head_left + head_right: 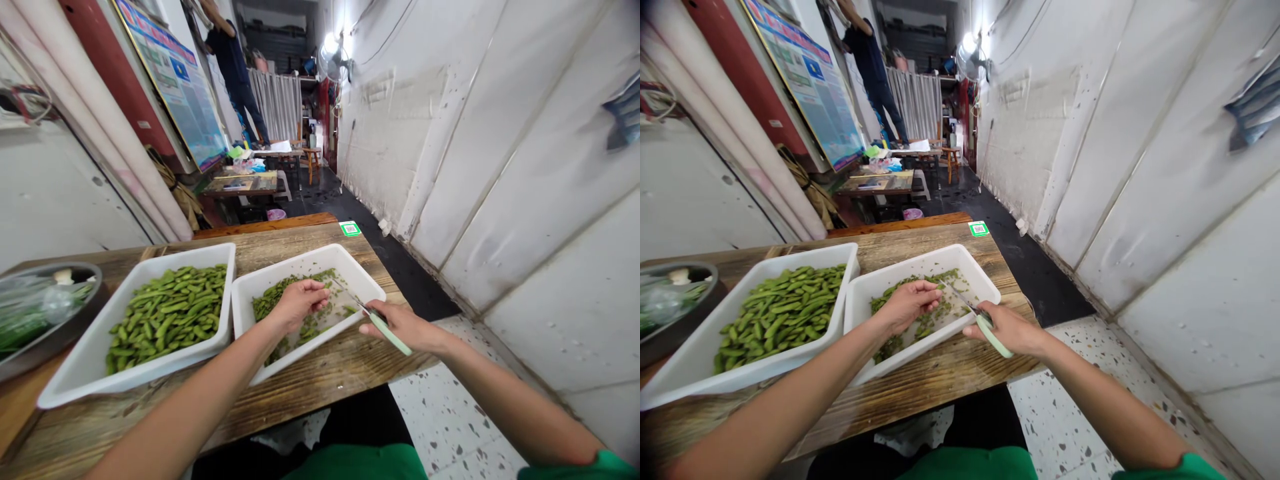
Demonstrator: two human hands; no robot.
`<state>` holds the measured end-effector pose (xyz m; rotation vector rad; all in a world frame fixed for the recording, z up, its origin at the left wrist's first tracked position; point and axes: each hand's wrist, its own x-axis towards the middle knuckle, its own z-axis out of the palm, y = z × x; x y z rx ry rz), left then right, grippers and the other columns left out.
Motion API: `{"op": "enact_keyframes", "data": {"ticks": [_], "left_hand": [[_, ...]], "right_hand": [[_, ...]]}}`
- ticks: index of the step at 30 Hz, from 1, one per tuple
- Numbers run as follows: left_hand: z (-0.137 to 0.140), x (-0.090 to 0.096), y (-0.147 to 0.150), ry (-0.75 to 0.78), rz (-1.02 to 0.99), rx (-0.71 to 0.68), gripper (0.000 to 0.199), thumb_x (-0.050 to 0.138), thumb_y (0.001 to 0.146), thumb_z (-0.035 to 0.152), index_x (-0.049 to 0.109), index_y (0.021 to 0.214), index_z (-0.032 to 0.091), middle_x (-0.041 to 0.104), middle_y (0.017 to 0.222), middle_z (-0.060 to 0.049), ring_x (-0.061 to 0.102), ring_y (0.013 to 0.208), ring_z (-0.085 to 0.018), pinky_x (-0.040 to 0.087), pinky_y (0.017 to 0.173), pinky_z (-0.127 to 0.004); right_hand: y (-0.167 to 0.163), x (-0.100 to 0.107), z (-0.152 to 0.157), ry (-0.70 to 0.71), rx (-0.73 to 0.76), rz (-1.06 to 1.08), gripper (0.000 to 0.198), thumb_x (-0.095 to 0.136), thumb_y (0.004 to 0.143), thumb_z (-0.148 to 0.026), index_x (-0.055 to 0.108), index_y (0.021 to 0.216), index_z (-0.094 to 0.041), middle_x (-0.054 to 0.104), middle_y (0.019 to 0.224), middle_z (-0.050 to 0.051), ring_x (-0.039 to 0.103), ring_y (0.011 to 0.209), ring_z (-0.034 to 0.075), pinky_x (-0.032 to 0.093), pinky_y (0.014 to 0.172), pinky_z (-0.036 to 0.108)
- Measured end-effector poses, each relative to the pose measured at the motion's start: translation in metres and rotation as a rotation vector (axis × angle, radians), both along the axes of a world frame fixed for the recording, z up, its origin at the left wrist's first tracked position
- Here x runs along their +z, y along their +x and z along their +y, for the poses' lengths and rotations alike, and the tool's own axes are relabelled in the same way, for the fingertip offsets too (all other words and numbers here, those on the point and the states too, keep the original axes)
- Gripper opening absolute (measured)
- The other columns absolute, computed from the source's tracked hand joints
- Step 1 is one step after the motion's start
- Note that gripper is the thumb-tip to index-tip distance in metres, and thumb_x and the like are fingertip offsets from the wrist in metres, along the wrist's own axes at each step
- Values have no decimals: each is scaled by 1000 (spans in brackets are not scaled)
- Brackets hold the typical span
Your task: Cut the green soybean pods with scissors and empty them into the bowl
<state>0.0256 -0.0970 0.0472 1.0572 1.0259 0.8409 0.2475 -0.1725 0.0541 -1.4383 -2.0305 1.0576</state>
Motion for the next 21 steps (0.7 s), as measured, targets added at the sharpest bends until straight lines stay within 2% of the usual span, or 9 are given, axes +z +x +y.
{"op": "enact_keyframes", "data": {"ticks": [6,16,21], "left_hand": [[-6,4,7,-11,-17,-19,26,78,57,23,60,70,10,64,62,-3,58,55,-9,46,55,-20],[-11,8,9,-53,-70,-60,19,75,63,22,61,65,9,63,60,-4,57,53,-8,46,54,-18],[-8,7,4,-92,-66,-129,19,74,63,22,61,65,9,63,61,-4,58,56,-8,47,55,-18]], "right_hand": [[-1,1,3,17,-1,-22,38,59,74,-50,62,85,-14,55,69,2,48,65,15,38,61,24],[-7,4,3,-12,10,39,36,61,72,-48,61,83,-13,53,68,-1,44,62,11,34,56,21],[-11,-1,2,-22,-35,47,37,60,72,-50,59,68,-13,43,57,-3,36,54,9,29,49,20]]}}
